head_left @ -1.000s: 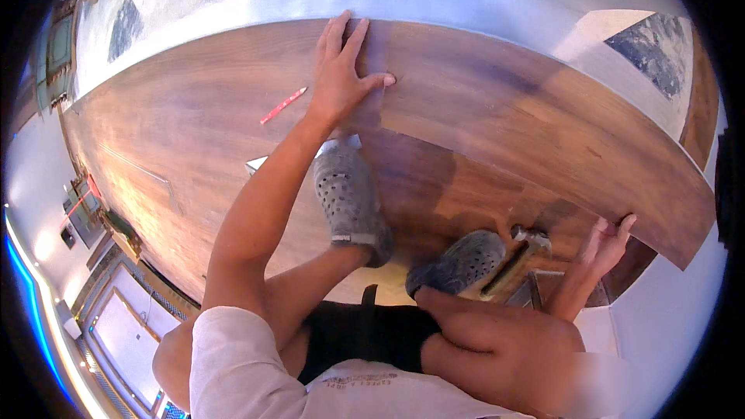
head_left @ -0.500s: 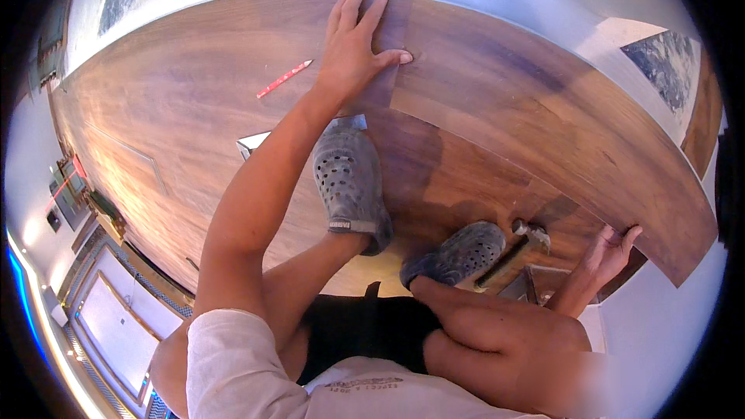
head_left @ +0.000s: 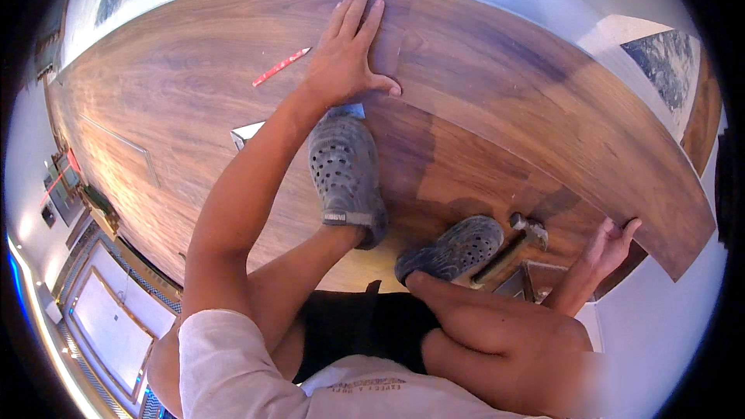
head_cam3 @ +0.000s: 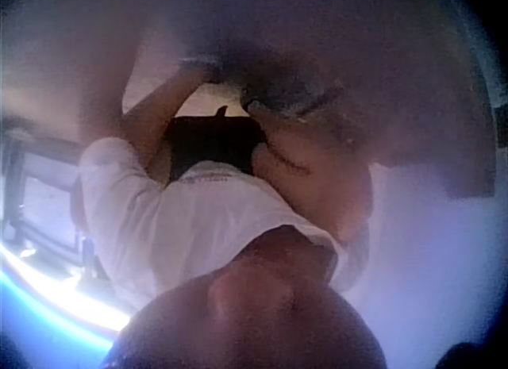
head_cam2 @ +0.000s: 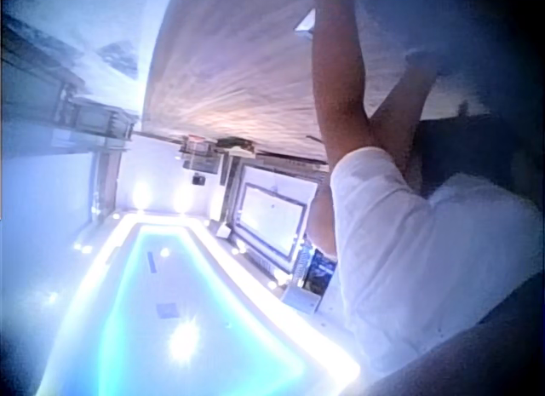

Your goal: The person fits flooring planks into place against a wall and a corner, using a square to measure and a hammer to tap the pieces into alignment. They use a pencil to mark the planks.

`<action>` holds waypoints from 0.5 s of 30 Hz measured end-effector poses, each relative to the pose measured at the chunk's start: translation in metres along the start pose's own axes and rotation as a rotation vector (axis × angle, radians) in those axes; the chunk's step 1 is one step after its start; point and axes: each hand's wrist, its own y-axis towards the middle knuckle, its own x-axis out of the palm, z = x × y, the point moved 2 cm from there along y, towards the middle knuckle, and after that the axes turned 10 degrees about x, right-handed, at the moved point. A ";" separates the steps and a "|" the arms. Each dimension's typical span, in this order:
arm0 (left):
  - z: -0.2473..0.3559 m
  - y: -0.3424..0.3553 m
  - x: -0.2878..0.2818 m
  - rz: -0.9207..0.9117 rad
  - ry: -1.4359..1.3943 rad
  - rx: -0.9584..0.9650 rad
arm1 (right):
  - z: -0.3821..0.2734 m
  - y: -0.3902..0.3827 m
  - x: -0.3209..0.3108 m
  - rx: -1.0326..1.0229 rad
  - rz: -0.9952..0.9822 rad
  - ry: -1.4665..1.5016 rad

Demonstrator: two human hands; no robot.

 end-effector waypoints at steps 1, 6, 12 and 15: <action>0.000 0.000 -0.001 -0.004 0.007 -0.005 | 0.001 0.000 -0.001 0.003 0.008 -0.001; 0.001 0.003 -0.006 -0.024 -0.026 -0.041 | 0.000 0.001 -0.012 0.033 0.021 -0.009; 0.002 0.008 -0.005 -0.041 -0.081 -0.069 | -0.004 -0.014 0.008 0.000 0.073 -0.046; 0.002 0.006 -0.006 -0.046 -0.094 -0.090 | 0.001 -0.010 0.010 0.017 0.107 -0.036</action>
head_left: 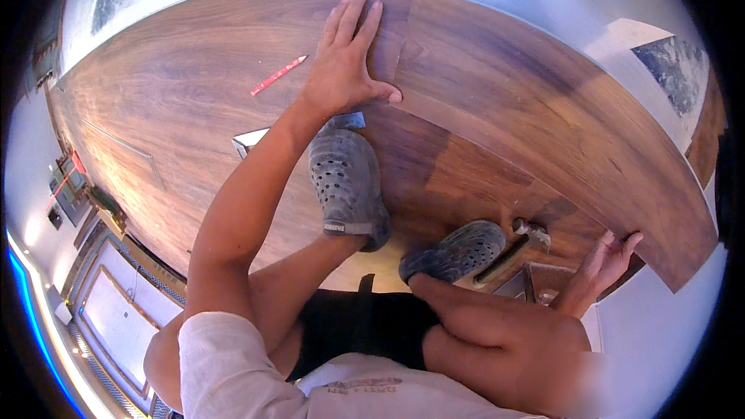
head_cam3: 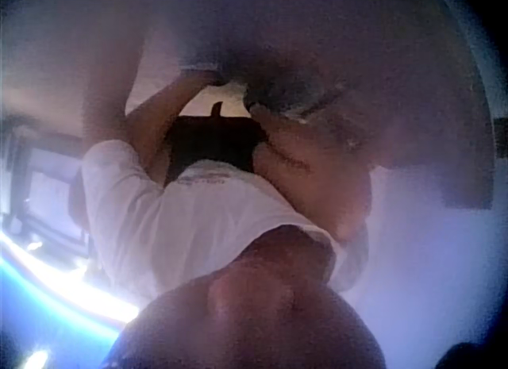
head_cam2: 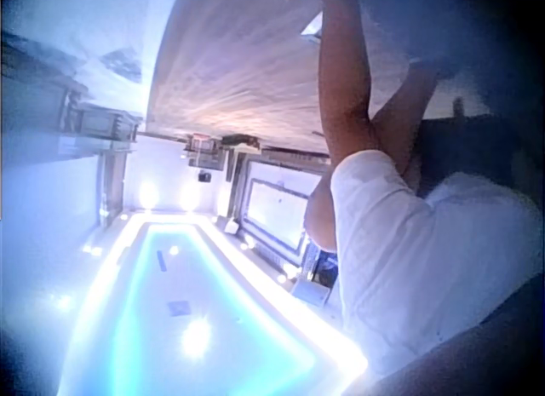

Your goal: The person fits flooring planks into place against a wall and a corner, using a square to measure and a hammer to tap the pieces into alignment. They use a pencil to mark the planks.

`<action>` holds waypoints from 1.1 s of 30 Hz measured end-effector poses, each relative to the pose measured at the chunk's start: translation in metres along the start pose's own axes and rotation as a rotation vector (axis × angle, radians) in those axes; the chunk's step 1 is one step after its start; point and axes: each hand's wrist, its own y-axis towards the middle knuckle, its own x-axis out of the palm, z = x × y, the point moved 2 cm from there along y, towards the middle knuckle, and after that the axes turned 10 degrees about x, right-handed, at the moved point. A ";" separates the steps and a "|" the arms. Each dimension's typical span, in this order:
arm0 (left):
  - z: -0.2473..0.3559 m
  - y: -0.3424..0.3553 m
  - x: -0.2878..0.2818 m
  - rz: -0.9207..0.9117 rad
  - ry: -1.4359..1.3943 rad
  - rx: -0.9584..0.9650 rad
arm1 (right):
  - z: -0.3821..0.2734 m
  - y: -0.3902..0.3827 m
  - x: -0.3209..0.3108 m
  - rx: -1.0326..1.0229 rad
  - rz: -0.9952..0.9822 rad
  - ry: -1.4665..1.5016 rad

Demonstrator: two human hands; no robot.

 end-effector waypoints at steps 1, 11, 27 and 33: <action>0.000 -0.001 0.000 -0.001 -0.004 -0.007 | -0.002 0.011 -0.013 0.048 -0.047 0.001; -0.002 0.002 0.002 -0.001 0.017 0.010 | 0.037 0.036 -0.009 0.080 -0.048 -0.090; -0.001 0.003 -0.004 -0.076 0.054 -0.043 | 0.079 0.076 -0.027 0.256 0.032 -0.069; 0.005 0.023 0.013 -0.121 -0.090 0.023 | 0.069 0.078 -0.049 0.463 -0.048 -0.195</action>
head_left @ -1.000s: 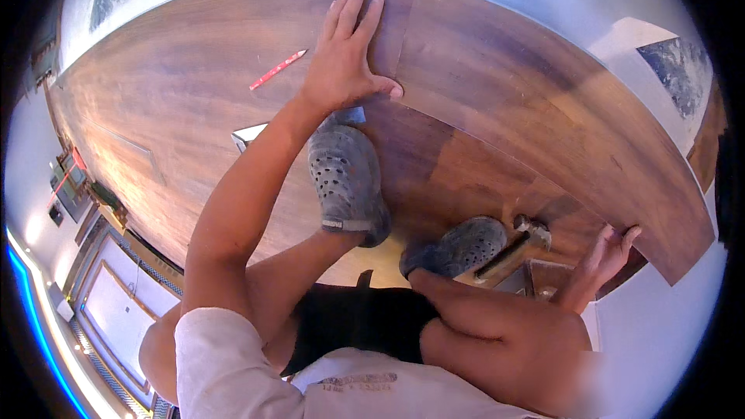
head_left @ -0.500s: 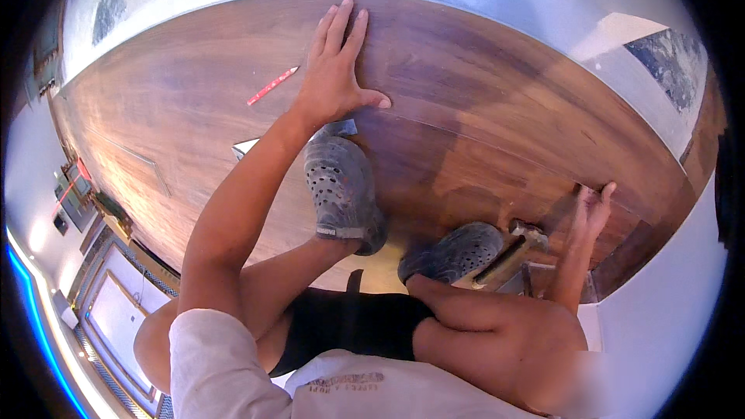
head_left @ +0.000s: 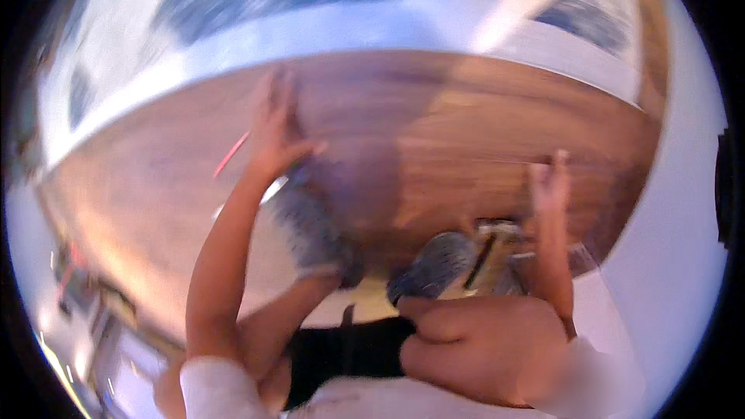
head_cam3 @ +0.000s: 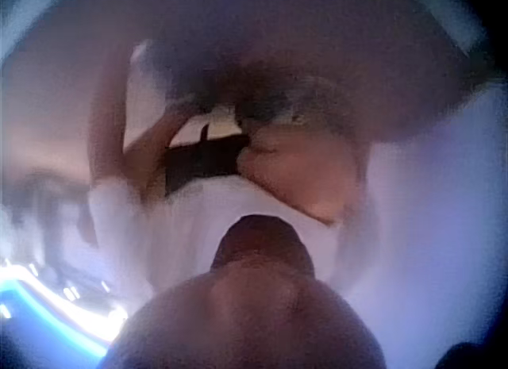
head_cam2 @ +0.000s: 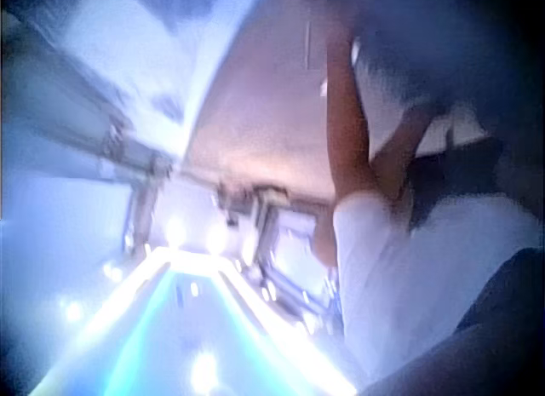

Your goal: The person fits flooring planks into place against a wall and a corner, using a square to measure and a hammer to tap the pieces into alignment. They use a pencil to mark the planks.

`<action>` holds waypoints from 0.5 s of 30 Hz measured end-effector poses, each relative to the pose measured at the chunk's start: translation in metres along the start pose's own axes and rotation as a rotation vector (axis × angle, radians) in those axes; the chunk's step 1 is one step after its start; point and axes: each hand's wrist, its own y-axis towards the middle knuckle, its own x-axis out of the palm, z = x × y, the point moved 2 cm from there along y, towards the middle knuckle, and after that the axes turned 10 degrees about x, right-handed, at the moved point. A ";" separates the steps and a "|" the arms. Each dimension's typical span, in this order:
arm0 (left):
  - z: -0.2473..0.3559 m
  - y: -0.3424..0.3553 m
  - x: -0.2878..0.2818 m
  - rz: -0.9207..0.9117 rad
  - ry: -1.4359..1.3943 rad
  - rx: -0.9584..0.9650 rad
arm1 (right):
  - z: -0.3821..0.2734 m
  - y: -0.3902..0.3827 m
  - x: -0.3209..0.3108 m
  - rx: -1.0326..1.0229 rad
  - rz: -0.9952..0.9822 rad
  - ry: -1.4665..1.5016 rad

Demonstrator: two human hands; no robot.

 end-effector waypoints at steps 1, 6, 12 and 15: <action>-0.001 -0.008 0.004 0.056 -0.049 0.023 | 0.002 0.004 -0.019 -0.008 0.015 -0.097; 0.003 -0.013 -0.007 0.058 0.086 0.047 | 0.014 0.002 0.003 -0.026 0.212 -0.181; -0.001 -0.034 -0.004 0.029 0.236 0.151 | -0.007 -0.001 -0.005 0.192 0.036 -0.418; -0.012 -0.033 0.010 0.038 0.260 0.177 | -0.010 -0.012 -0.003 0.192 -0.006 -0.561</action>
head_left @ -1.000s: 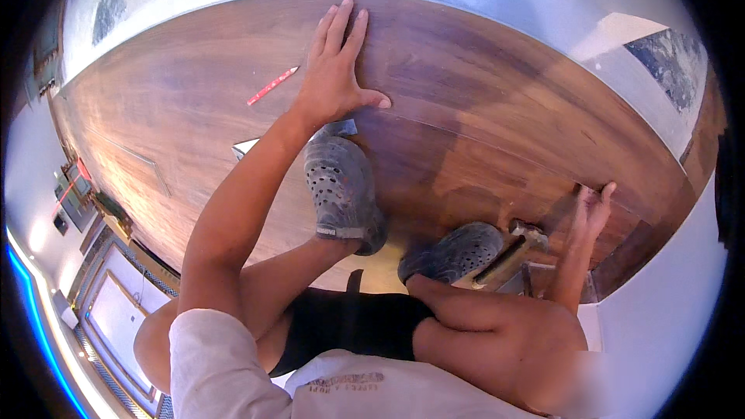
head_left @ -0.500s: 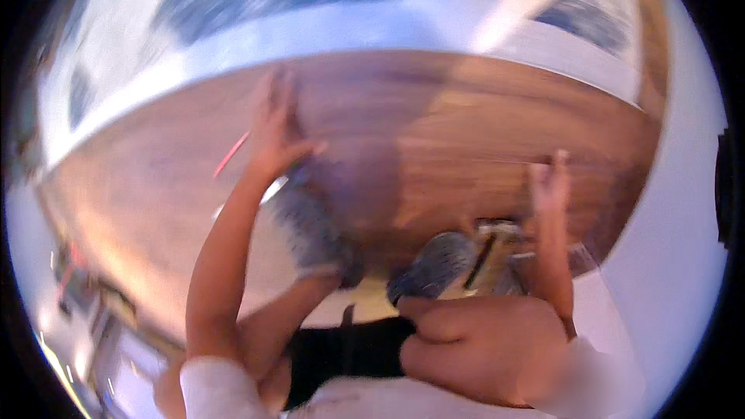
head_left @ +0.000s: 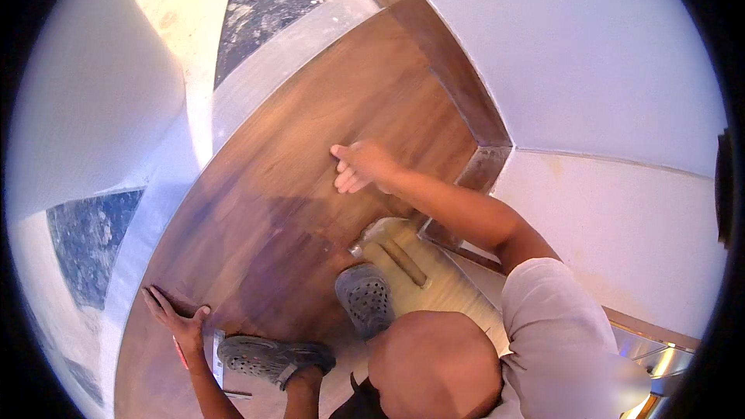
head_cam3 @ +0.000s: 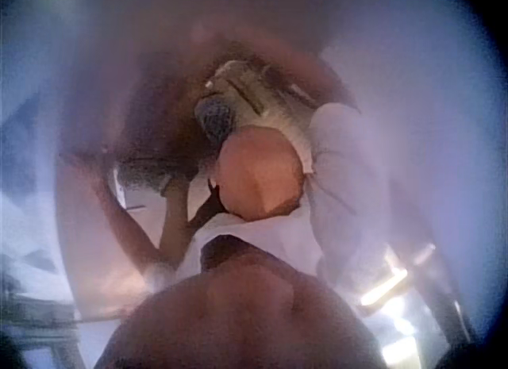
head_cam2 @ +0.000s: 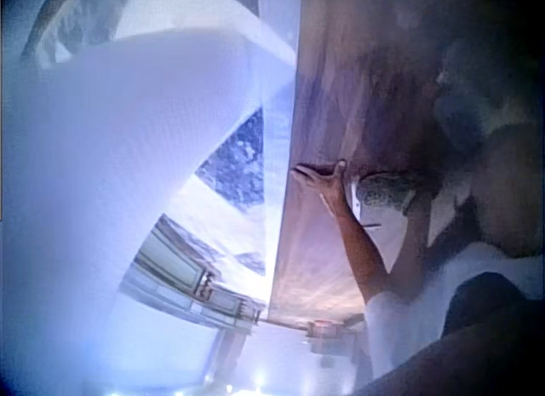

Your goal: The person fits flooring planks into place against a wall and a corner, using a square to measure and a hammer to tap the pieces into alignment. They use a pencil to mark the planks.

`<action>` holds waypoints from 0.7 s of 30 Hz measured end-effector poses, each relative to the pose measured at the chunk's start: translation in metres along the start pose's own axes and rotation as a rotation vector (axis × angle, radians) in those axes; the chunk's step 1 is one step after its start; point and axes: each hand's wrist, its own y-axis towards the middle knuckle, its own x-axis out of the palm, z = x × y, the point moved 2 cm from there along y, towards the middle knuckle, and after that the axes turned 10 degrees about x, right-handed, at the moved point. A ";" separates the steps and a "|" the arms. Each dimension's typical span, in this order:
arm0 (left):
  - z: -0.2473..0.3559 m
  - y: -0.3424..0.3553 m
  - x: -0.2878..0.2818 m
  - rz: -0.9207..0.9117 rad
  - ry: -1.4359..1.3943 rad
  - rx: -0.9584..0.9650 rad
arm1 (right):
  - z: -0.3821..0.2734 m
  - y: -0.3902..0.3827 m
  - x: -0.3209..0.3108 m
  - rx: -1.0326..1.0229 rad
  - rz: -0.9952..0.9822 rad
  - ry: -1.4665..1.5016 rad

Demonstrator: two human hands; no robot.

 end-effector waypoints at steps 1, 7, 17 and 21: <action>0.000 -0.002 0.003 0.014 0.000 0.009 | 0.002 -0.003 -0.001 0.000 -0.039 -0.047; 0.000 -0.002 0.004 -0.002 0.032 0.041 | -0.015 -0.010 0.003 -0.753 0.454 -0.863; -0.009 -0.001 -0.014 -0.046 -0.070 -0.107 | -0.033 0.010 0.046 -0.877 0.279 -1.299; 0.005 0.024 -0.017 -0.048 -0.003 -0.177 | -0.059 0.002 0.039 -0.742 0.305 -1.486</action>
